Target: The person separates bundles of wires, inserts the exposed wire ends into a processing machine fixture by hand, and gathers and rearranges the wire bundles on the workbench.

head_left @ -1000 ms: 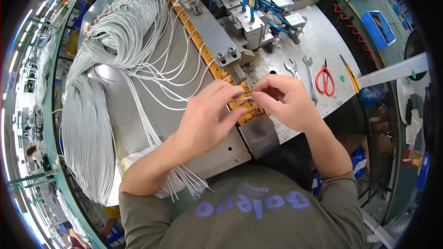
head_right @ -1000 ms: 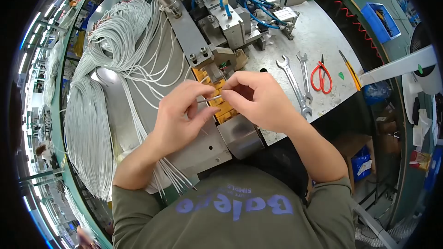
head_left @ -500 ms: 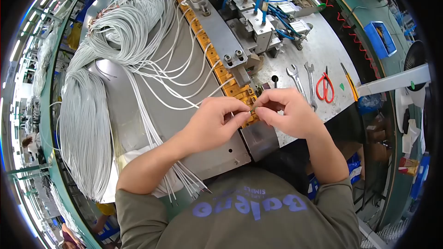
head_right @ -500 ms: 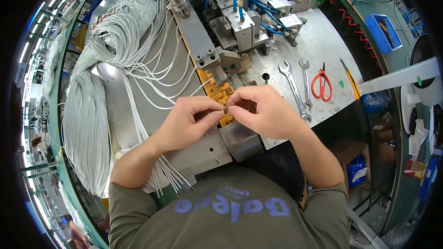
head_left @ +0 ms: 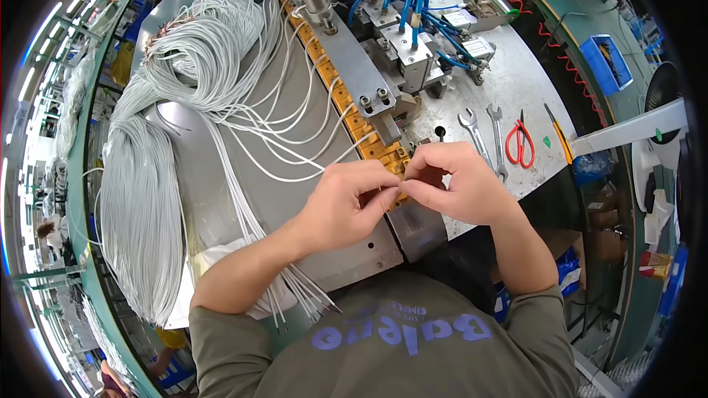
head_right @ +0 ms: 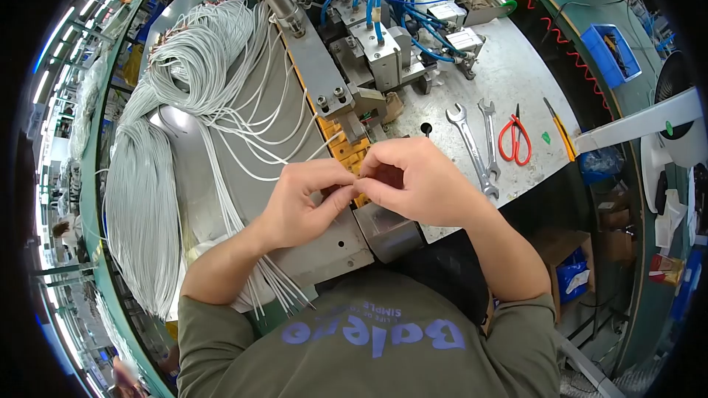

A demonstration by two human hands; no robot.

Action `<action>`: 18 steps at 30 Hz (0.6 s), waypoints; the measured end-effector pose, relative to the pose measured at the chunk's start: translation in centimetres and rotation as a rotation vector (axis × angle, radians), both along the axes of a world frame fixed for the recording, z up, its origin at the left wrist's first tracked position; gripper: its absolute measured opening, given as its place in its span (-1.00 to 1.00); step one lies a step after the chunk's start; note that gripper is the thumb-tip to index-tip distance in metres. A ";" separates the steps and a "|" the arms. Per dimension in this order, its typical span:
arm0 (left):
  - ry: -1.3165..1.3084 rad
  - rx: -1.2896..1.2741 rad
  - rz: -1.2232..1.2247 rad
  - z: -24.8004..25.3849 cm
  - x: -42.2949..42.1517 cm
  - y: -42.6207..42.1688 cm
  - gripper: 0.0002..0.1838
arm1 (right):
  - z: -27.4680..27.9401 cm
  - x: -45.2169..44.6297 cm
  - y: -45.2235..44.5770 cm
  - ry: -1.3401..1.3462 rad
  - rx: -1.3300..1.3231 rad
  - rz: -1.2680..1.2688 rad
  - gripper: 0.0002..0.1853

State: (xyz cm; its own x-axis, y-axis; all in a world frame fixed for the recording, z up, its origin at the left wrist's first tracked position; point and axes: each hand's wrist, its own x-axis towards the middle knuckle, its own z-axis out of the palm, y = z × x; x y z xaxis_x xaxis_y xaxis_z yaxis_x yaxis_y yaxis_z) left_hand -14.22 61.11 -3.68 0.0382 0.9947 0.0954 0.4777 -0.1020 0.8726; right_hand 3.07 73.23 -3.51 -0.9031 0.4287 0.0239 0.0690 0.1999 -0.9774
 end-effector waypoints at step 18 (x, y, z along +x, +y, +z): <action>0.508 0.063 0.155 -2.0 -0.5 0.6 -0.90 | -4.5 -0.1 2.9 -0.266 -0.319 -0.179 -0.81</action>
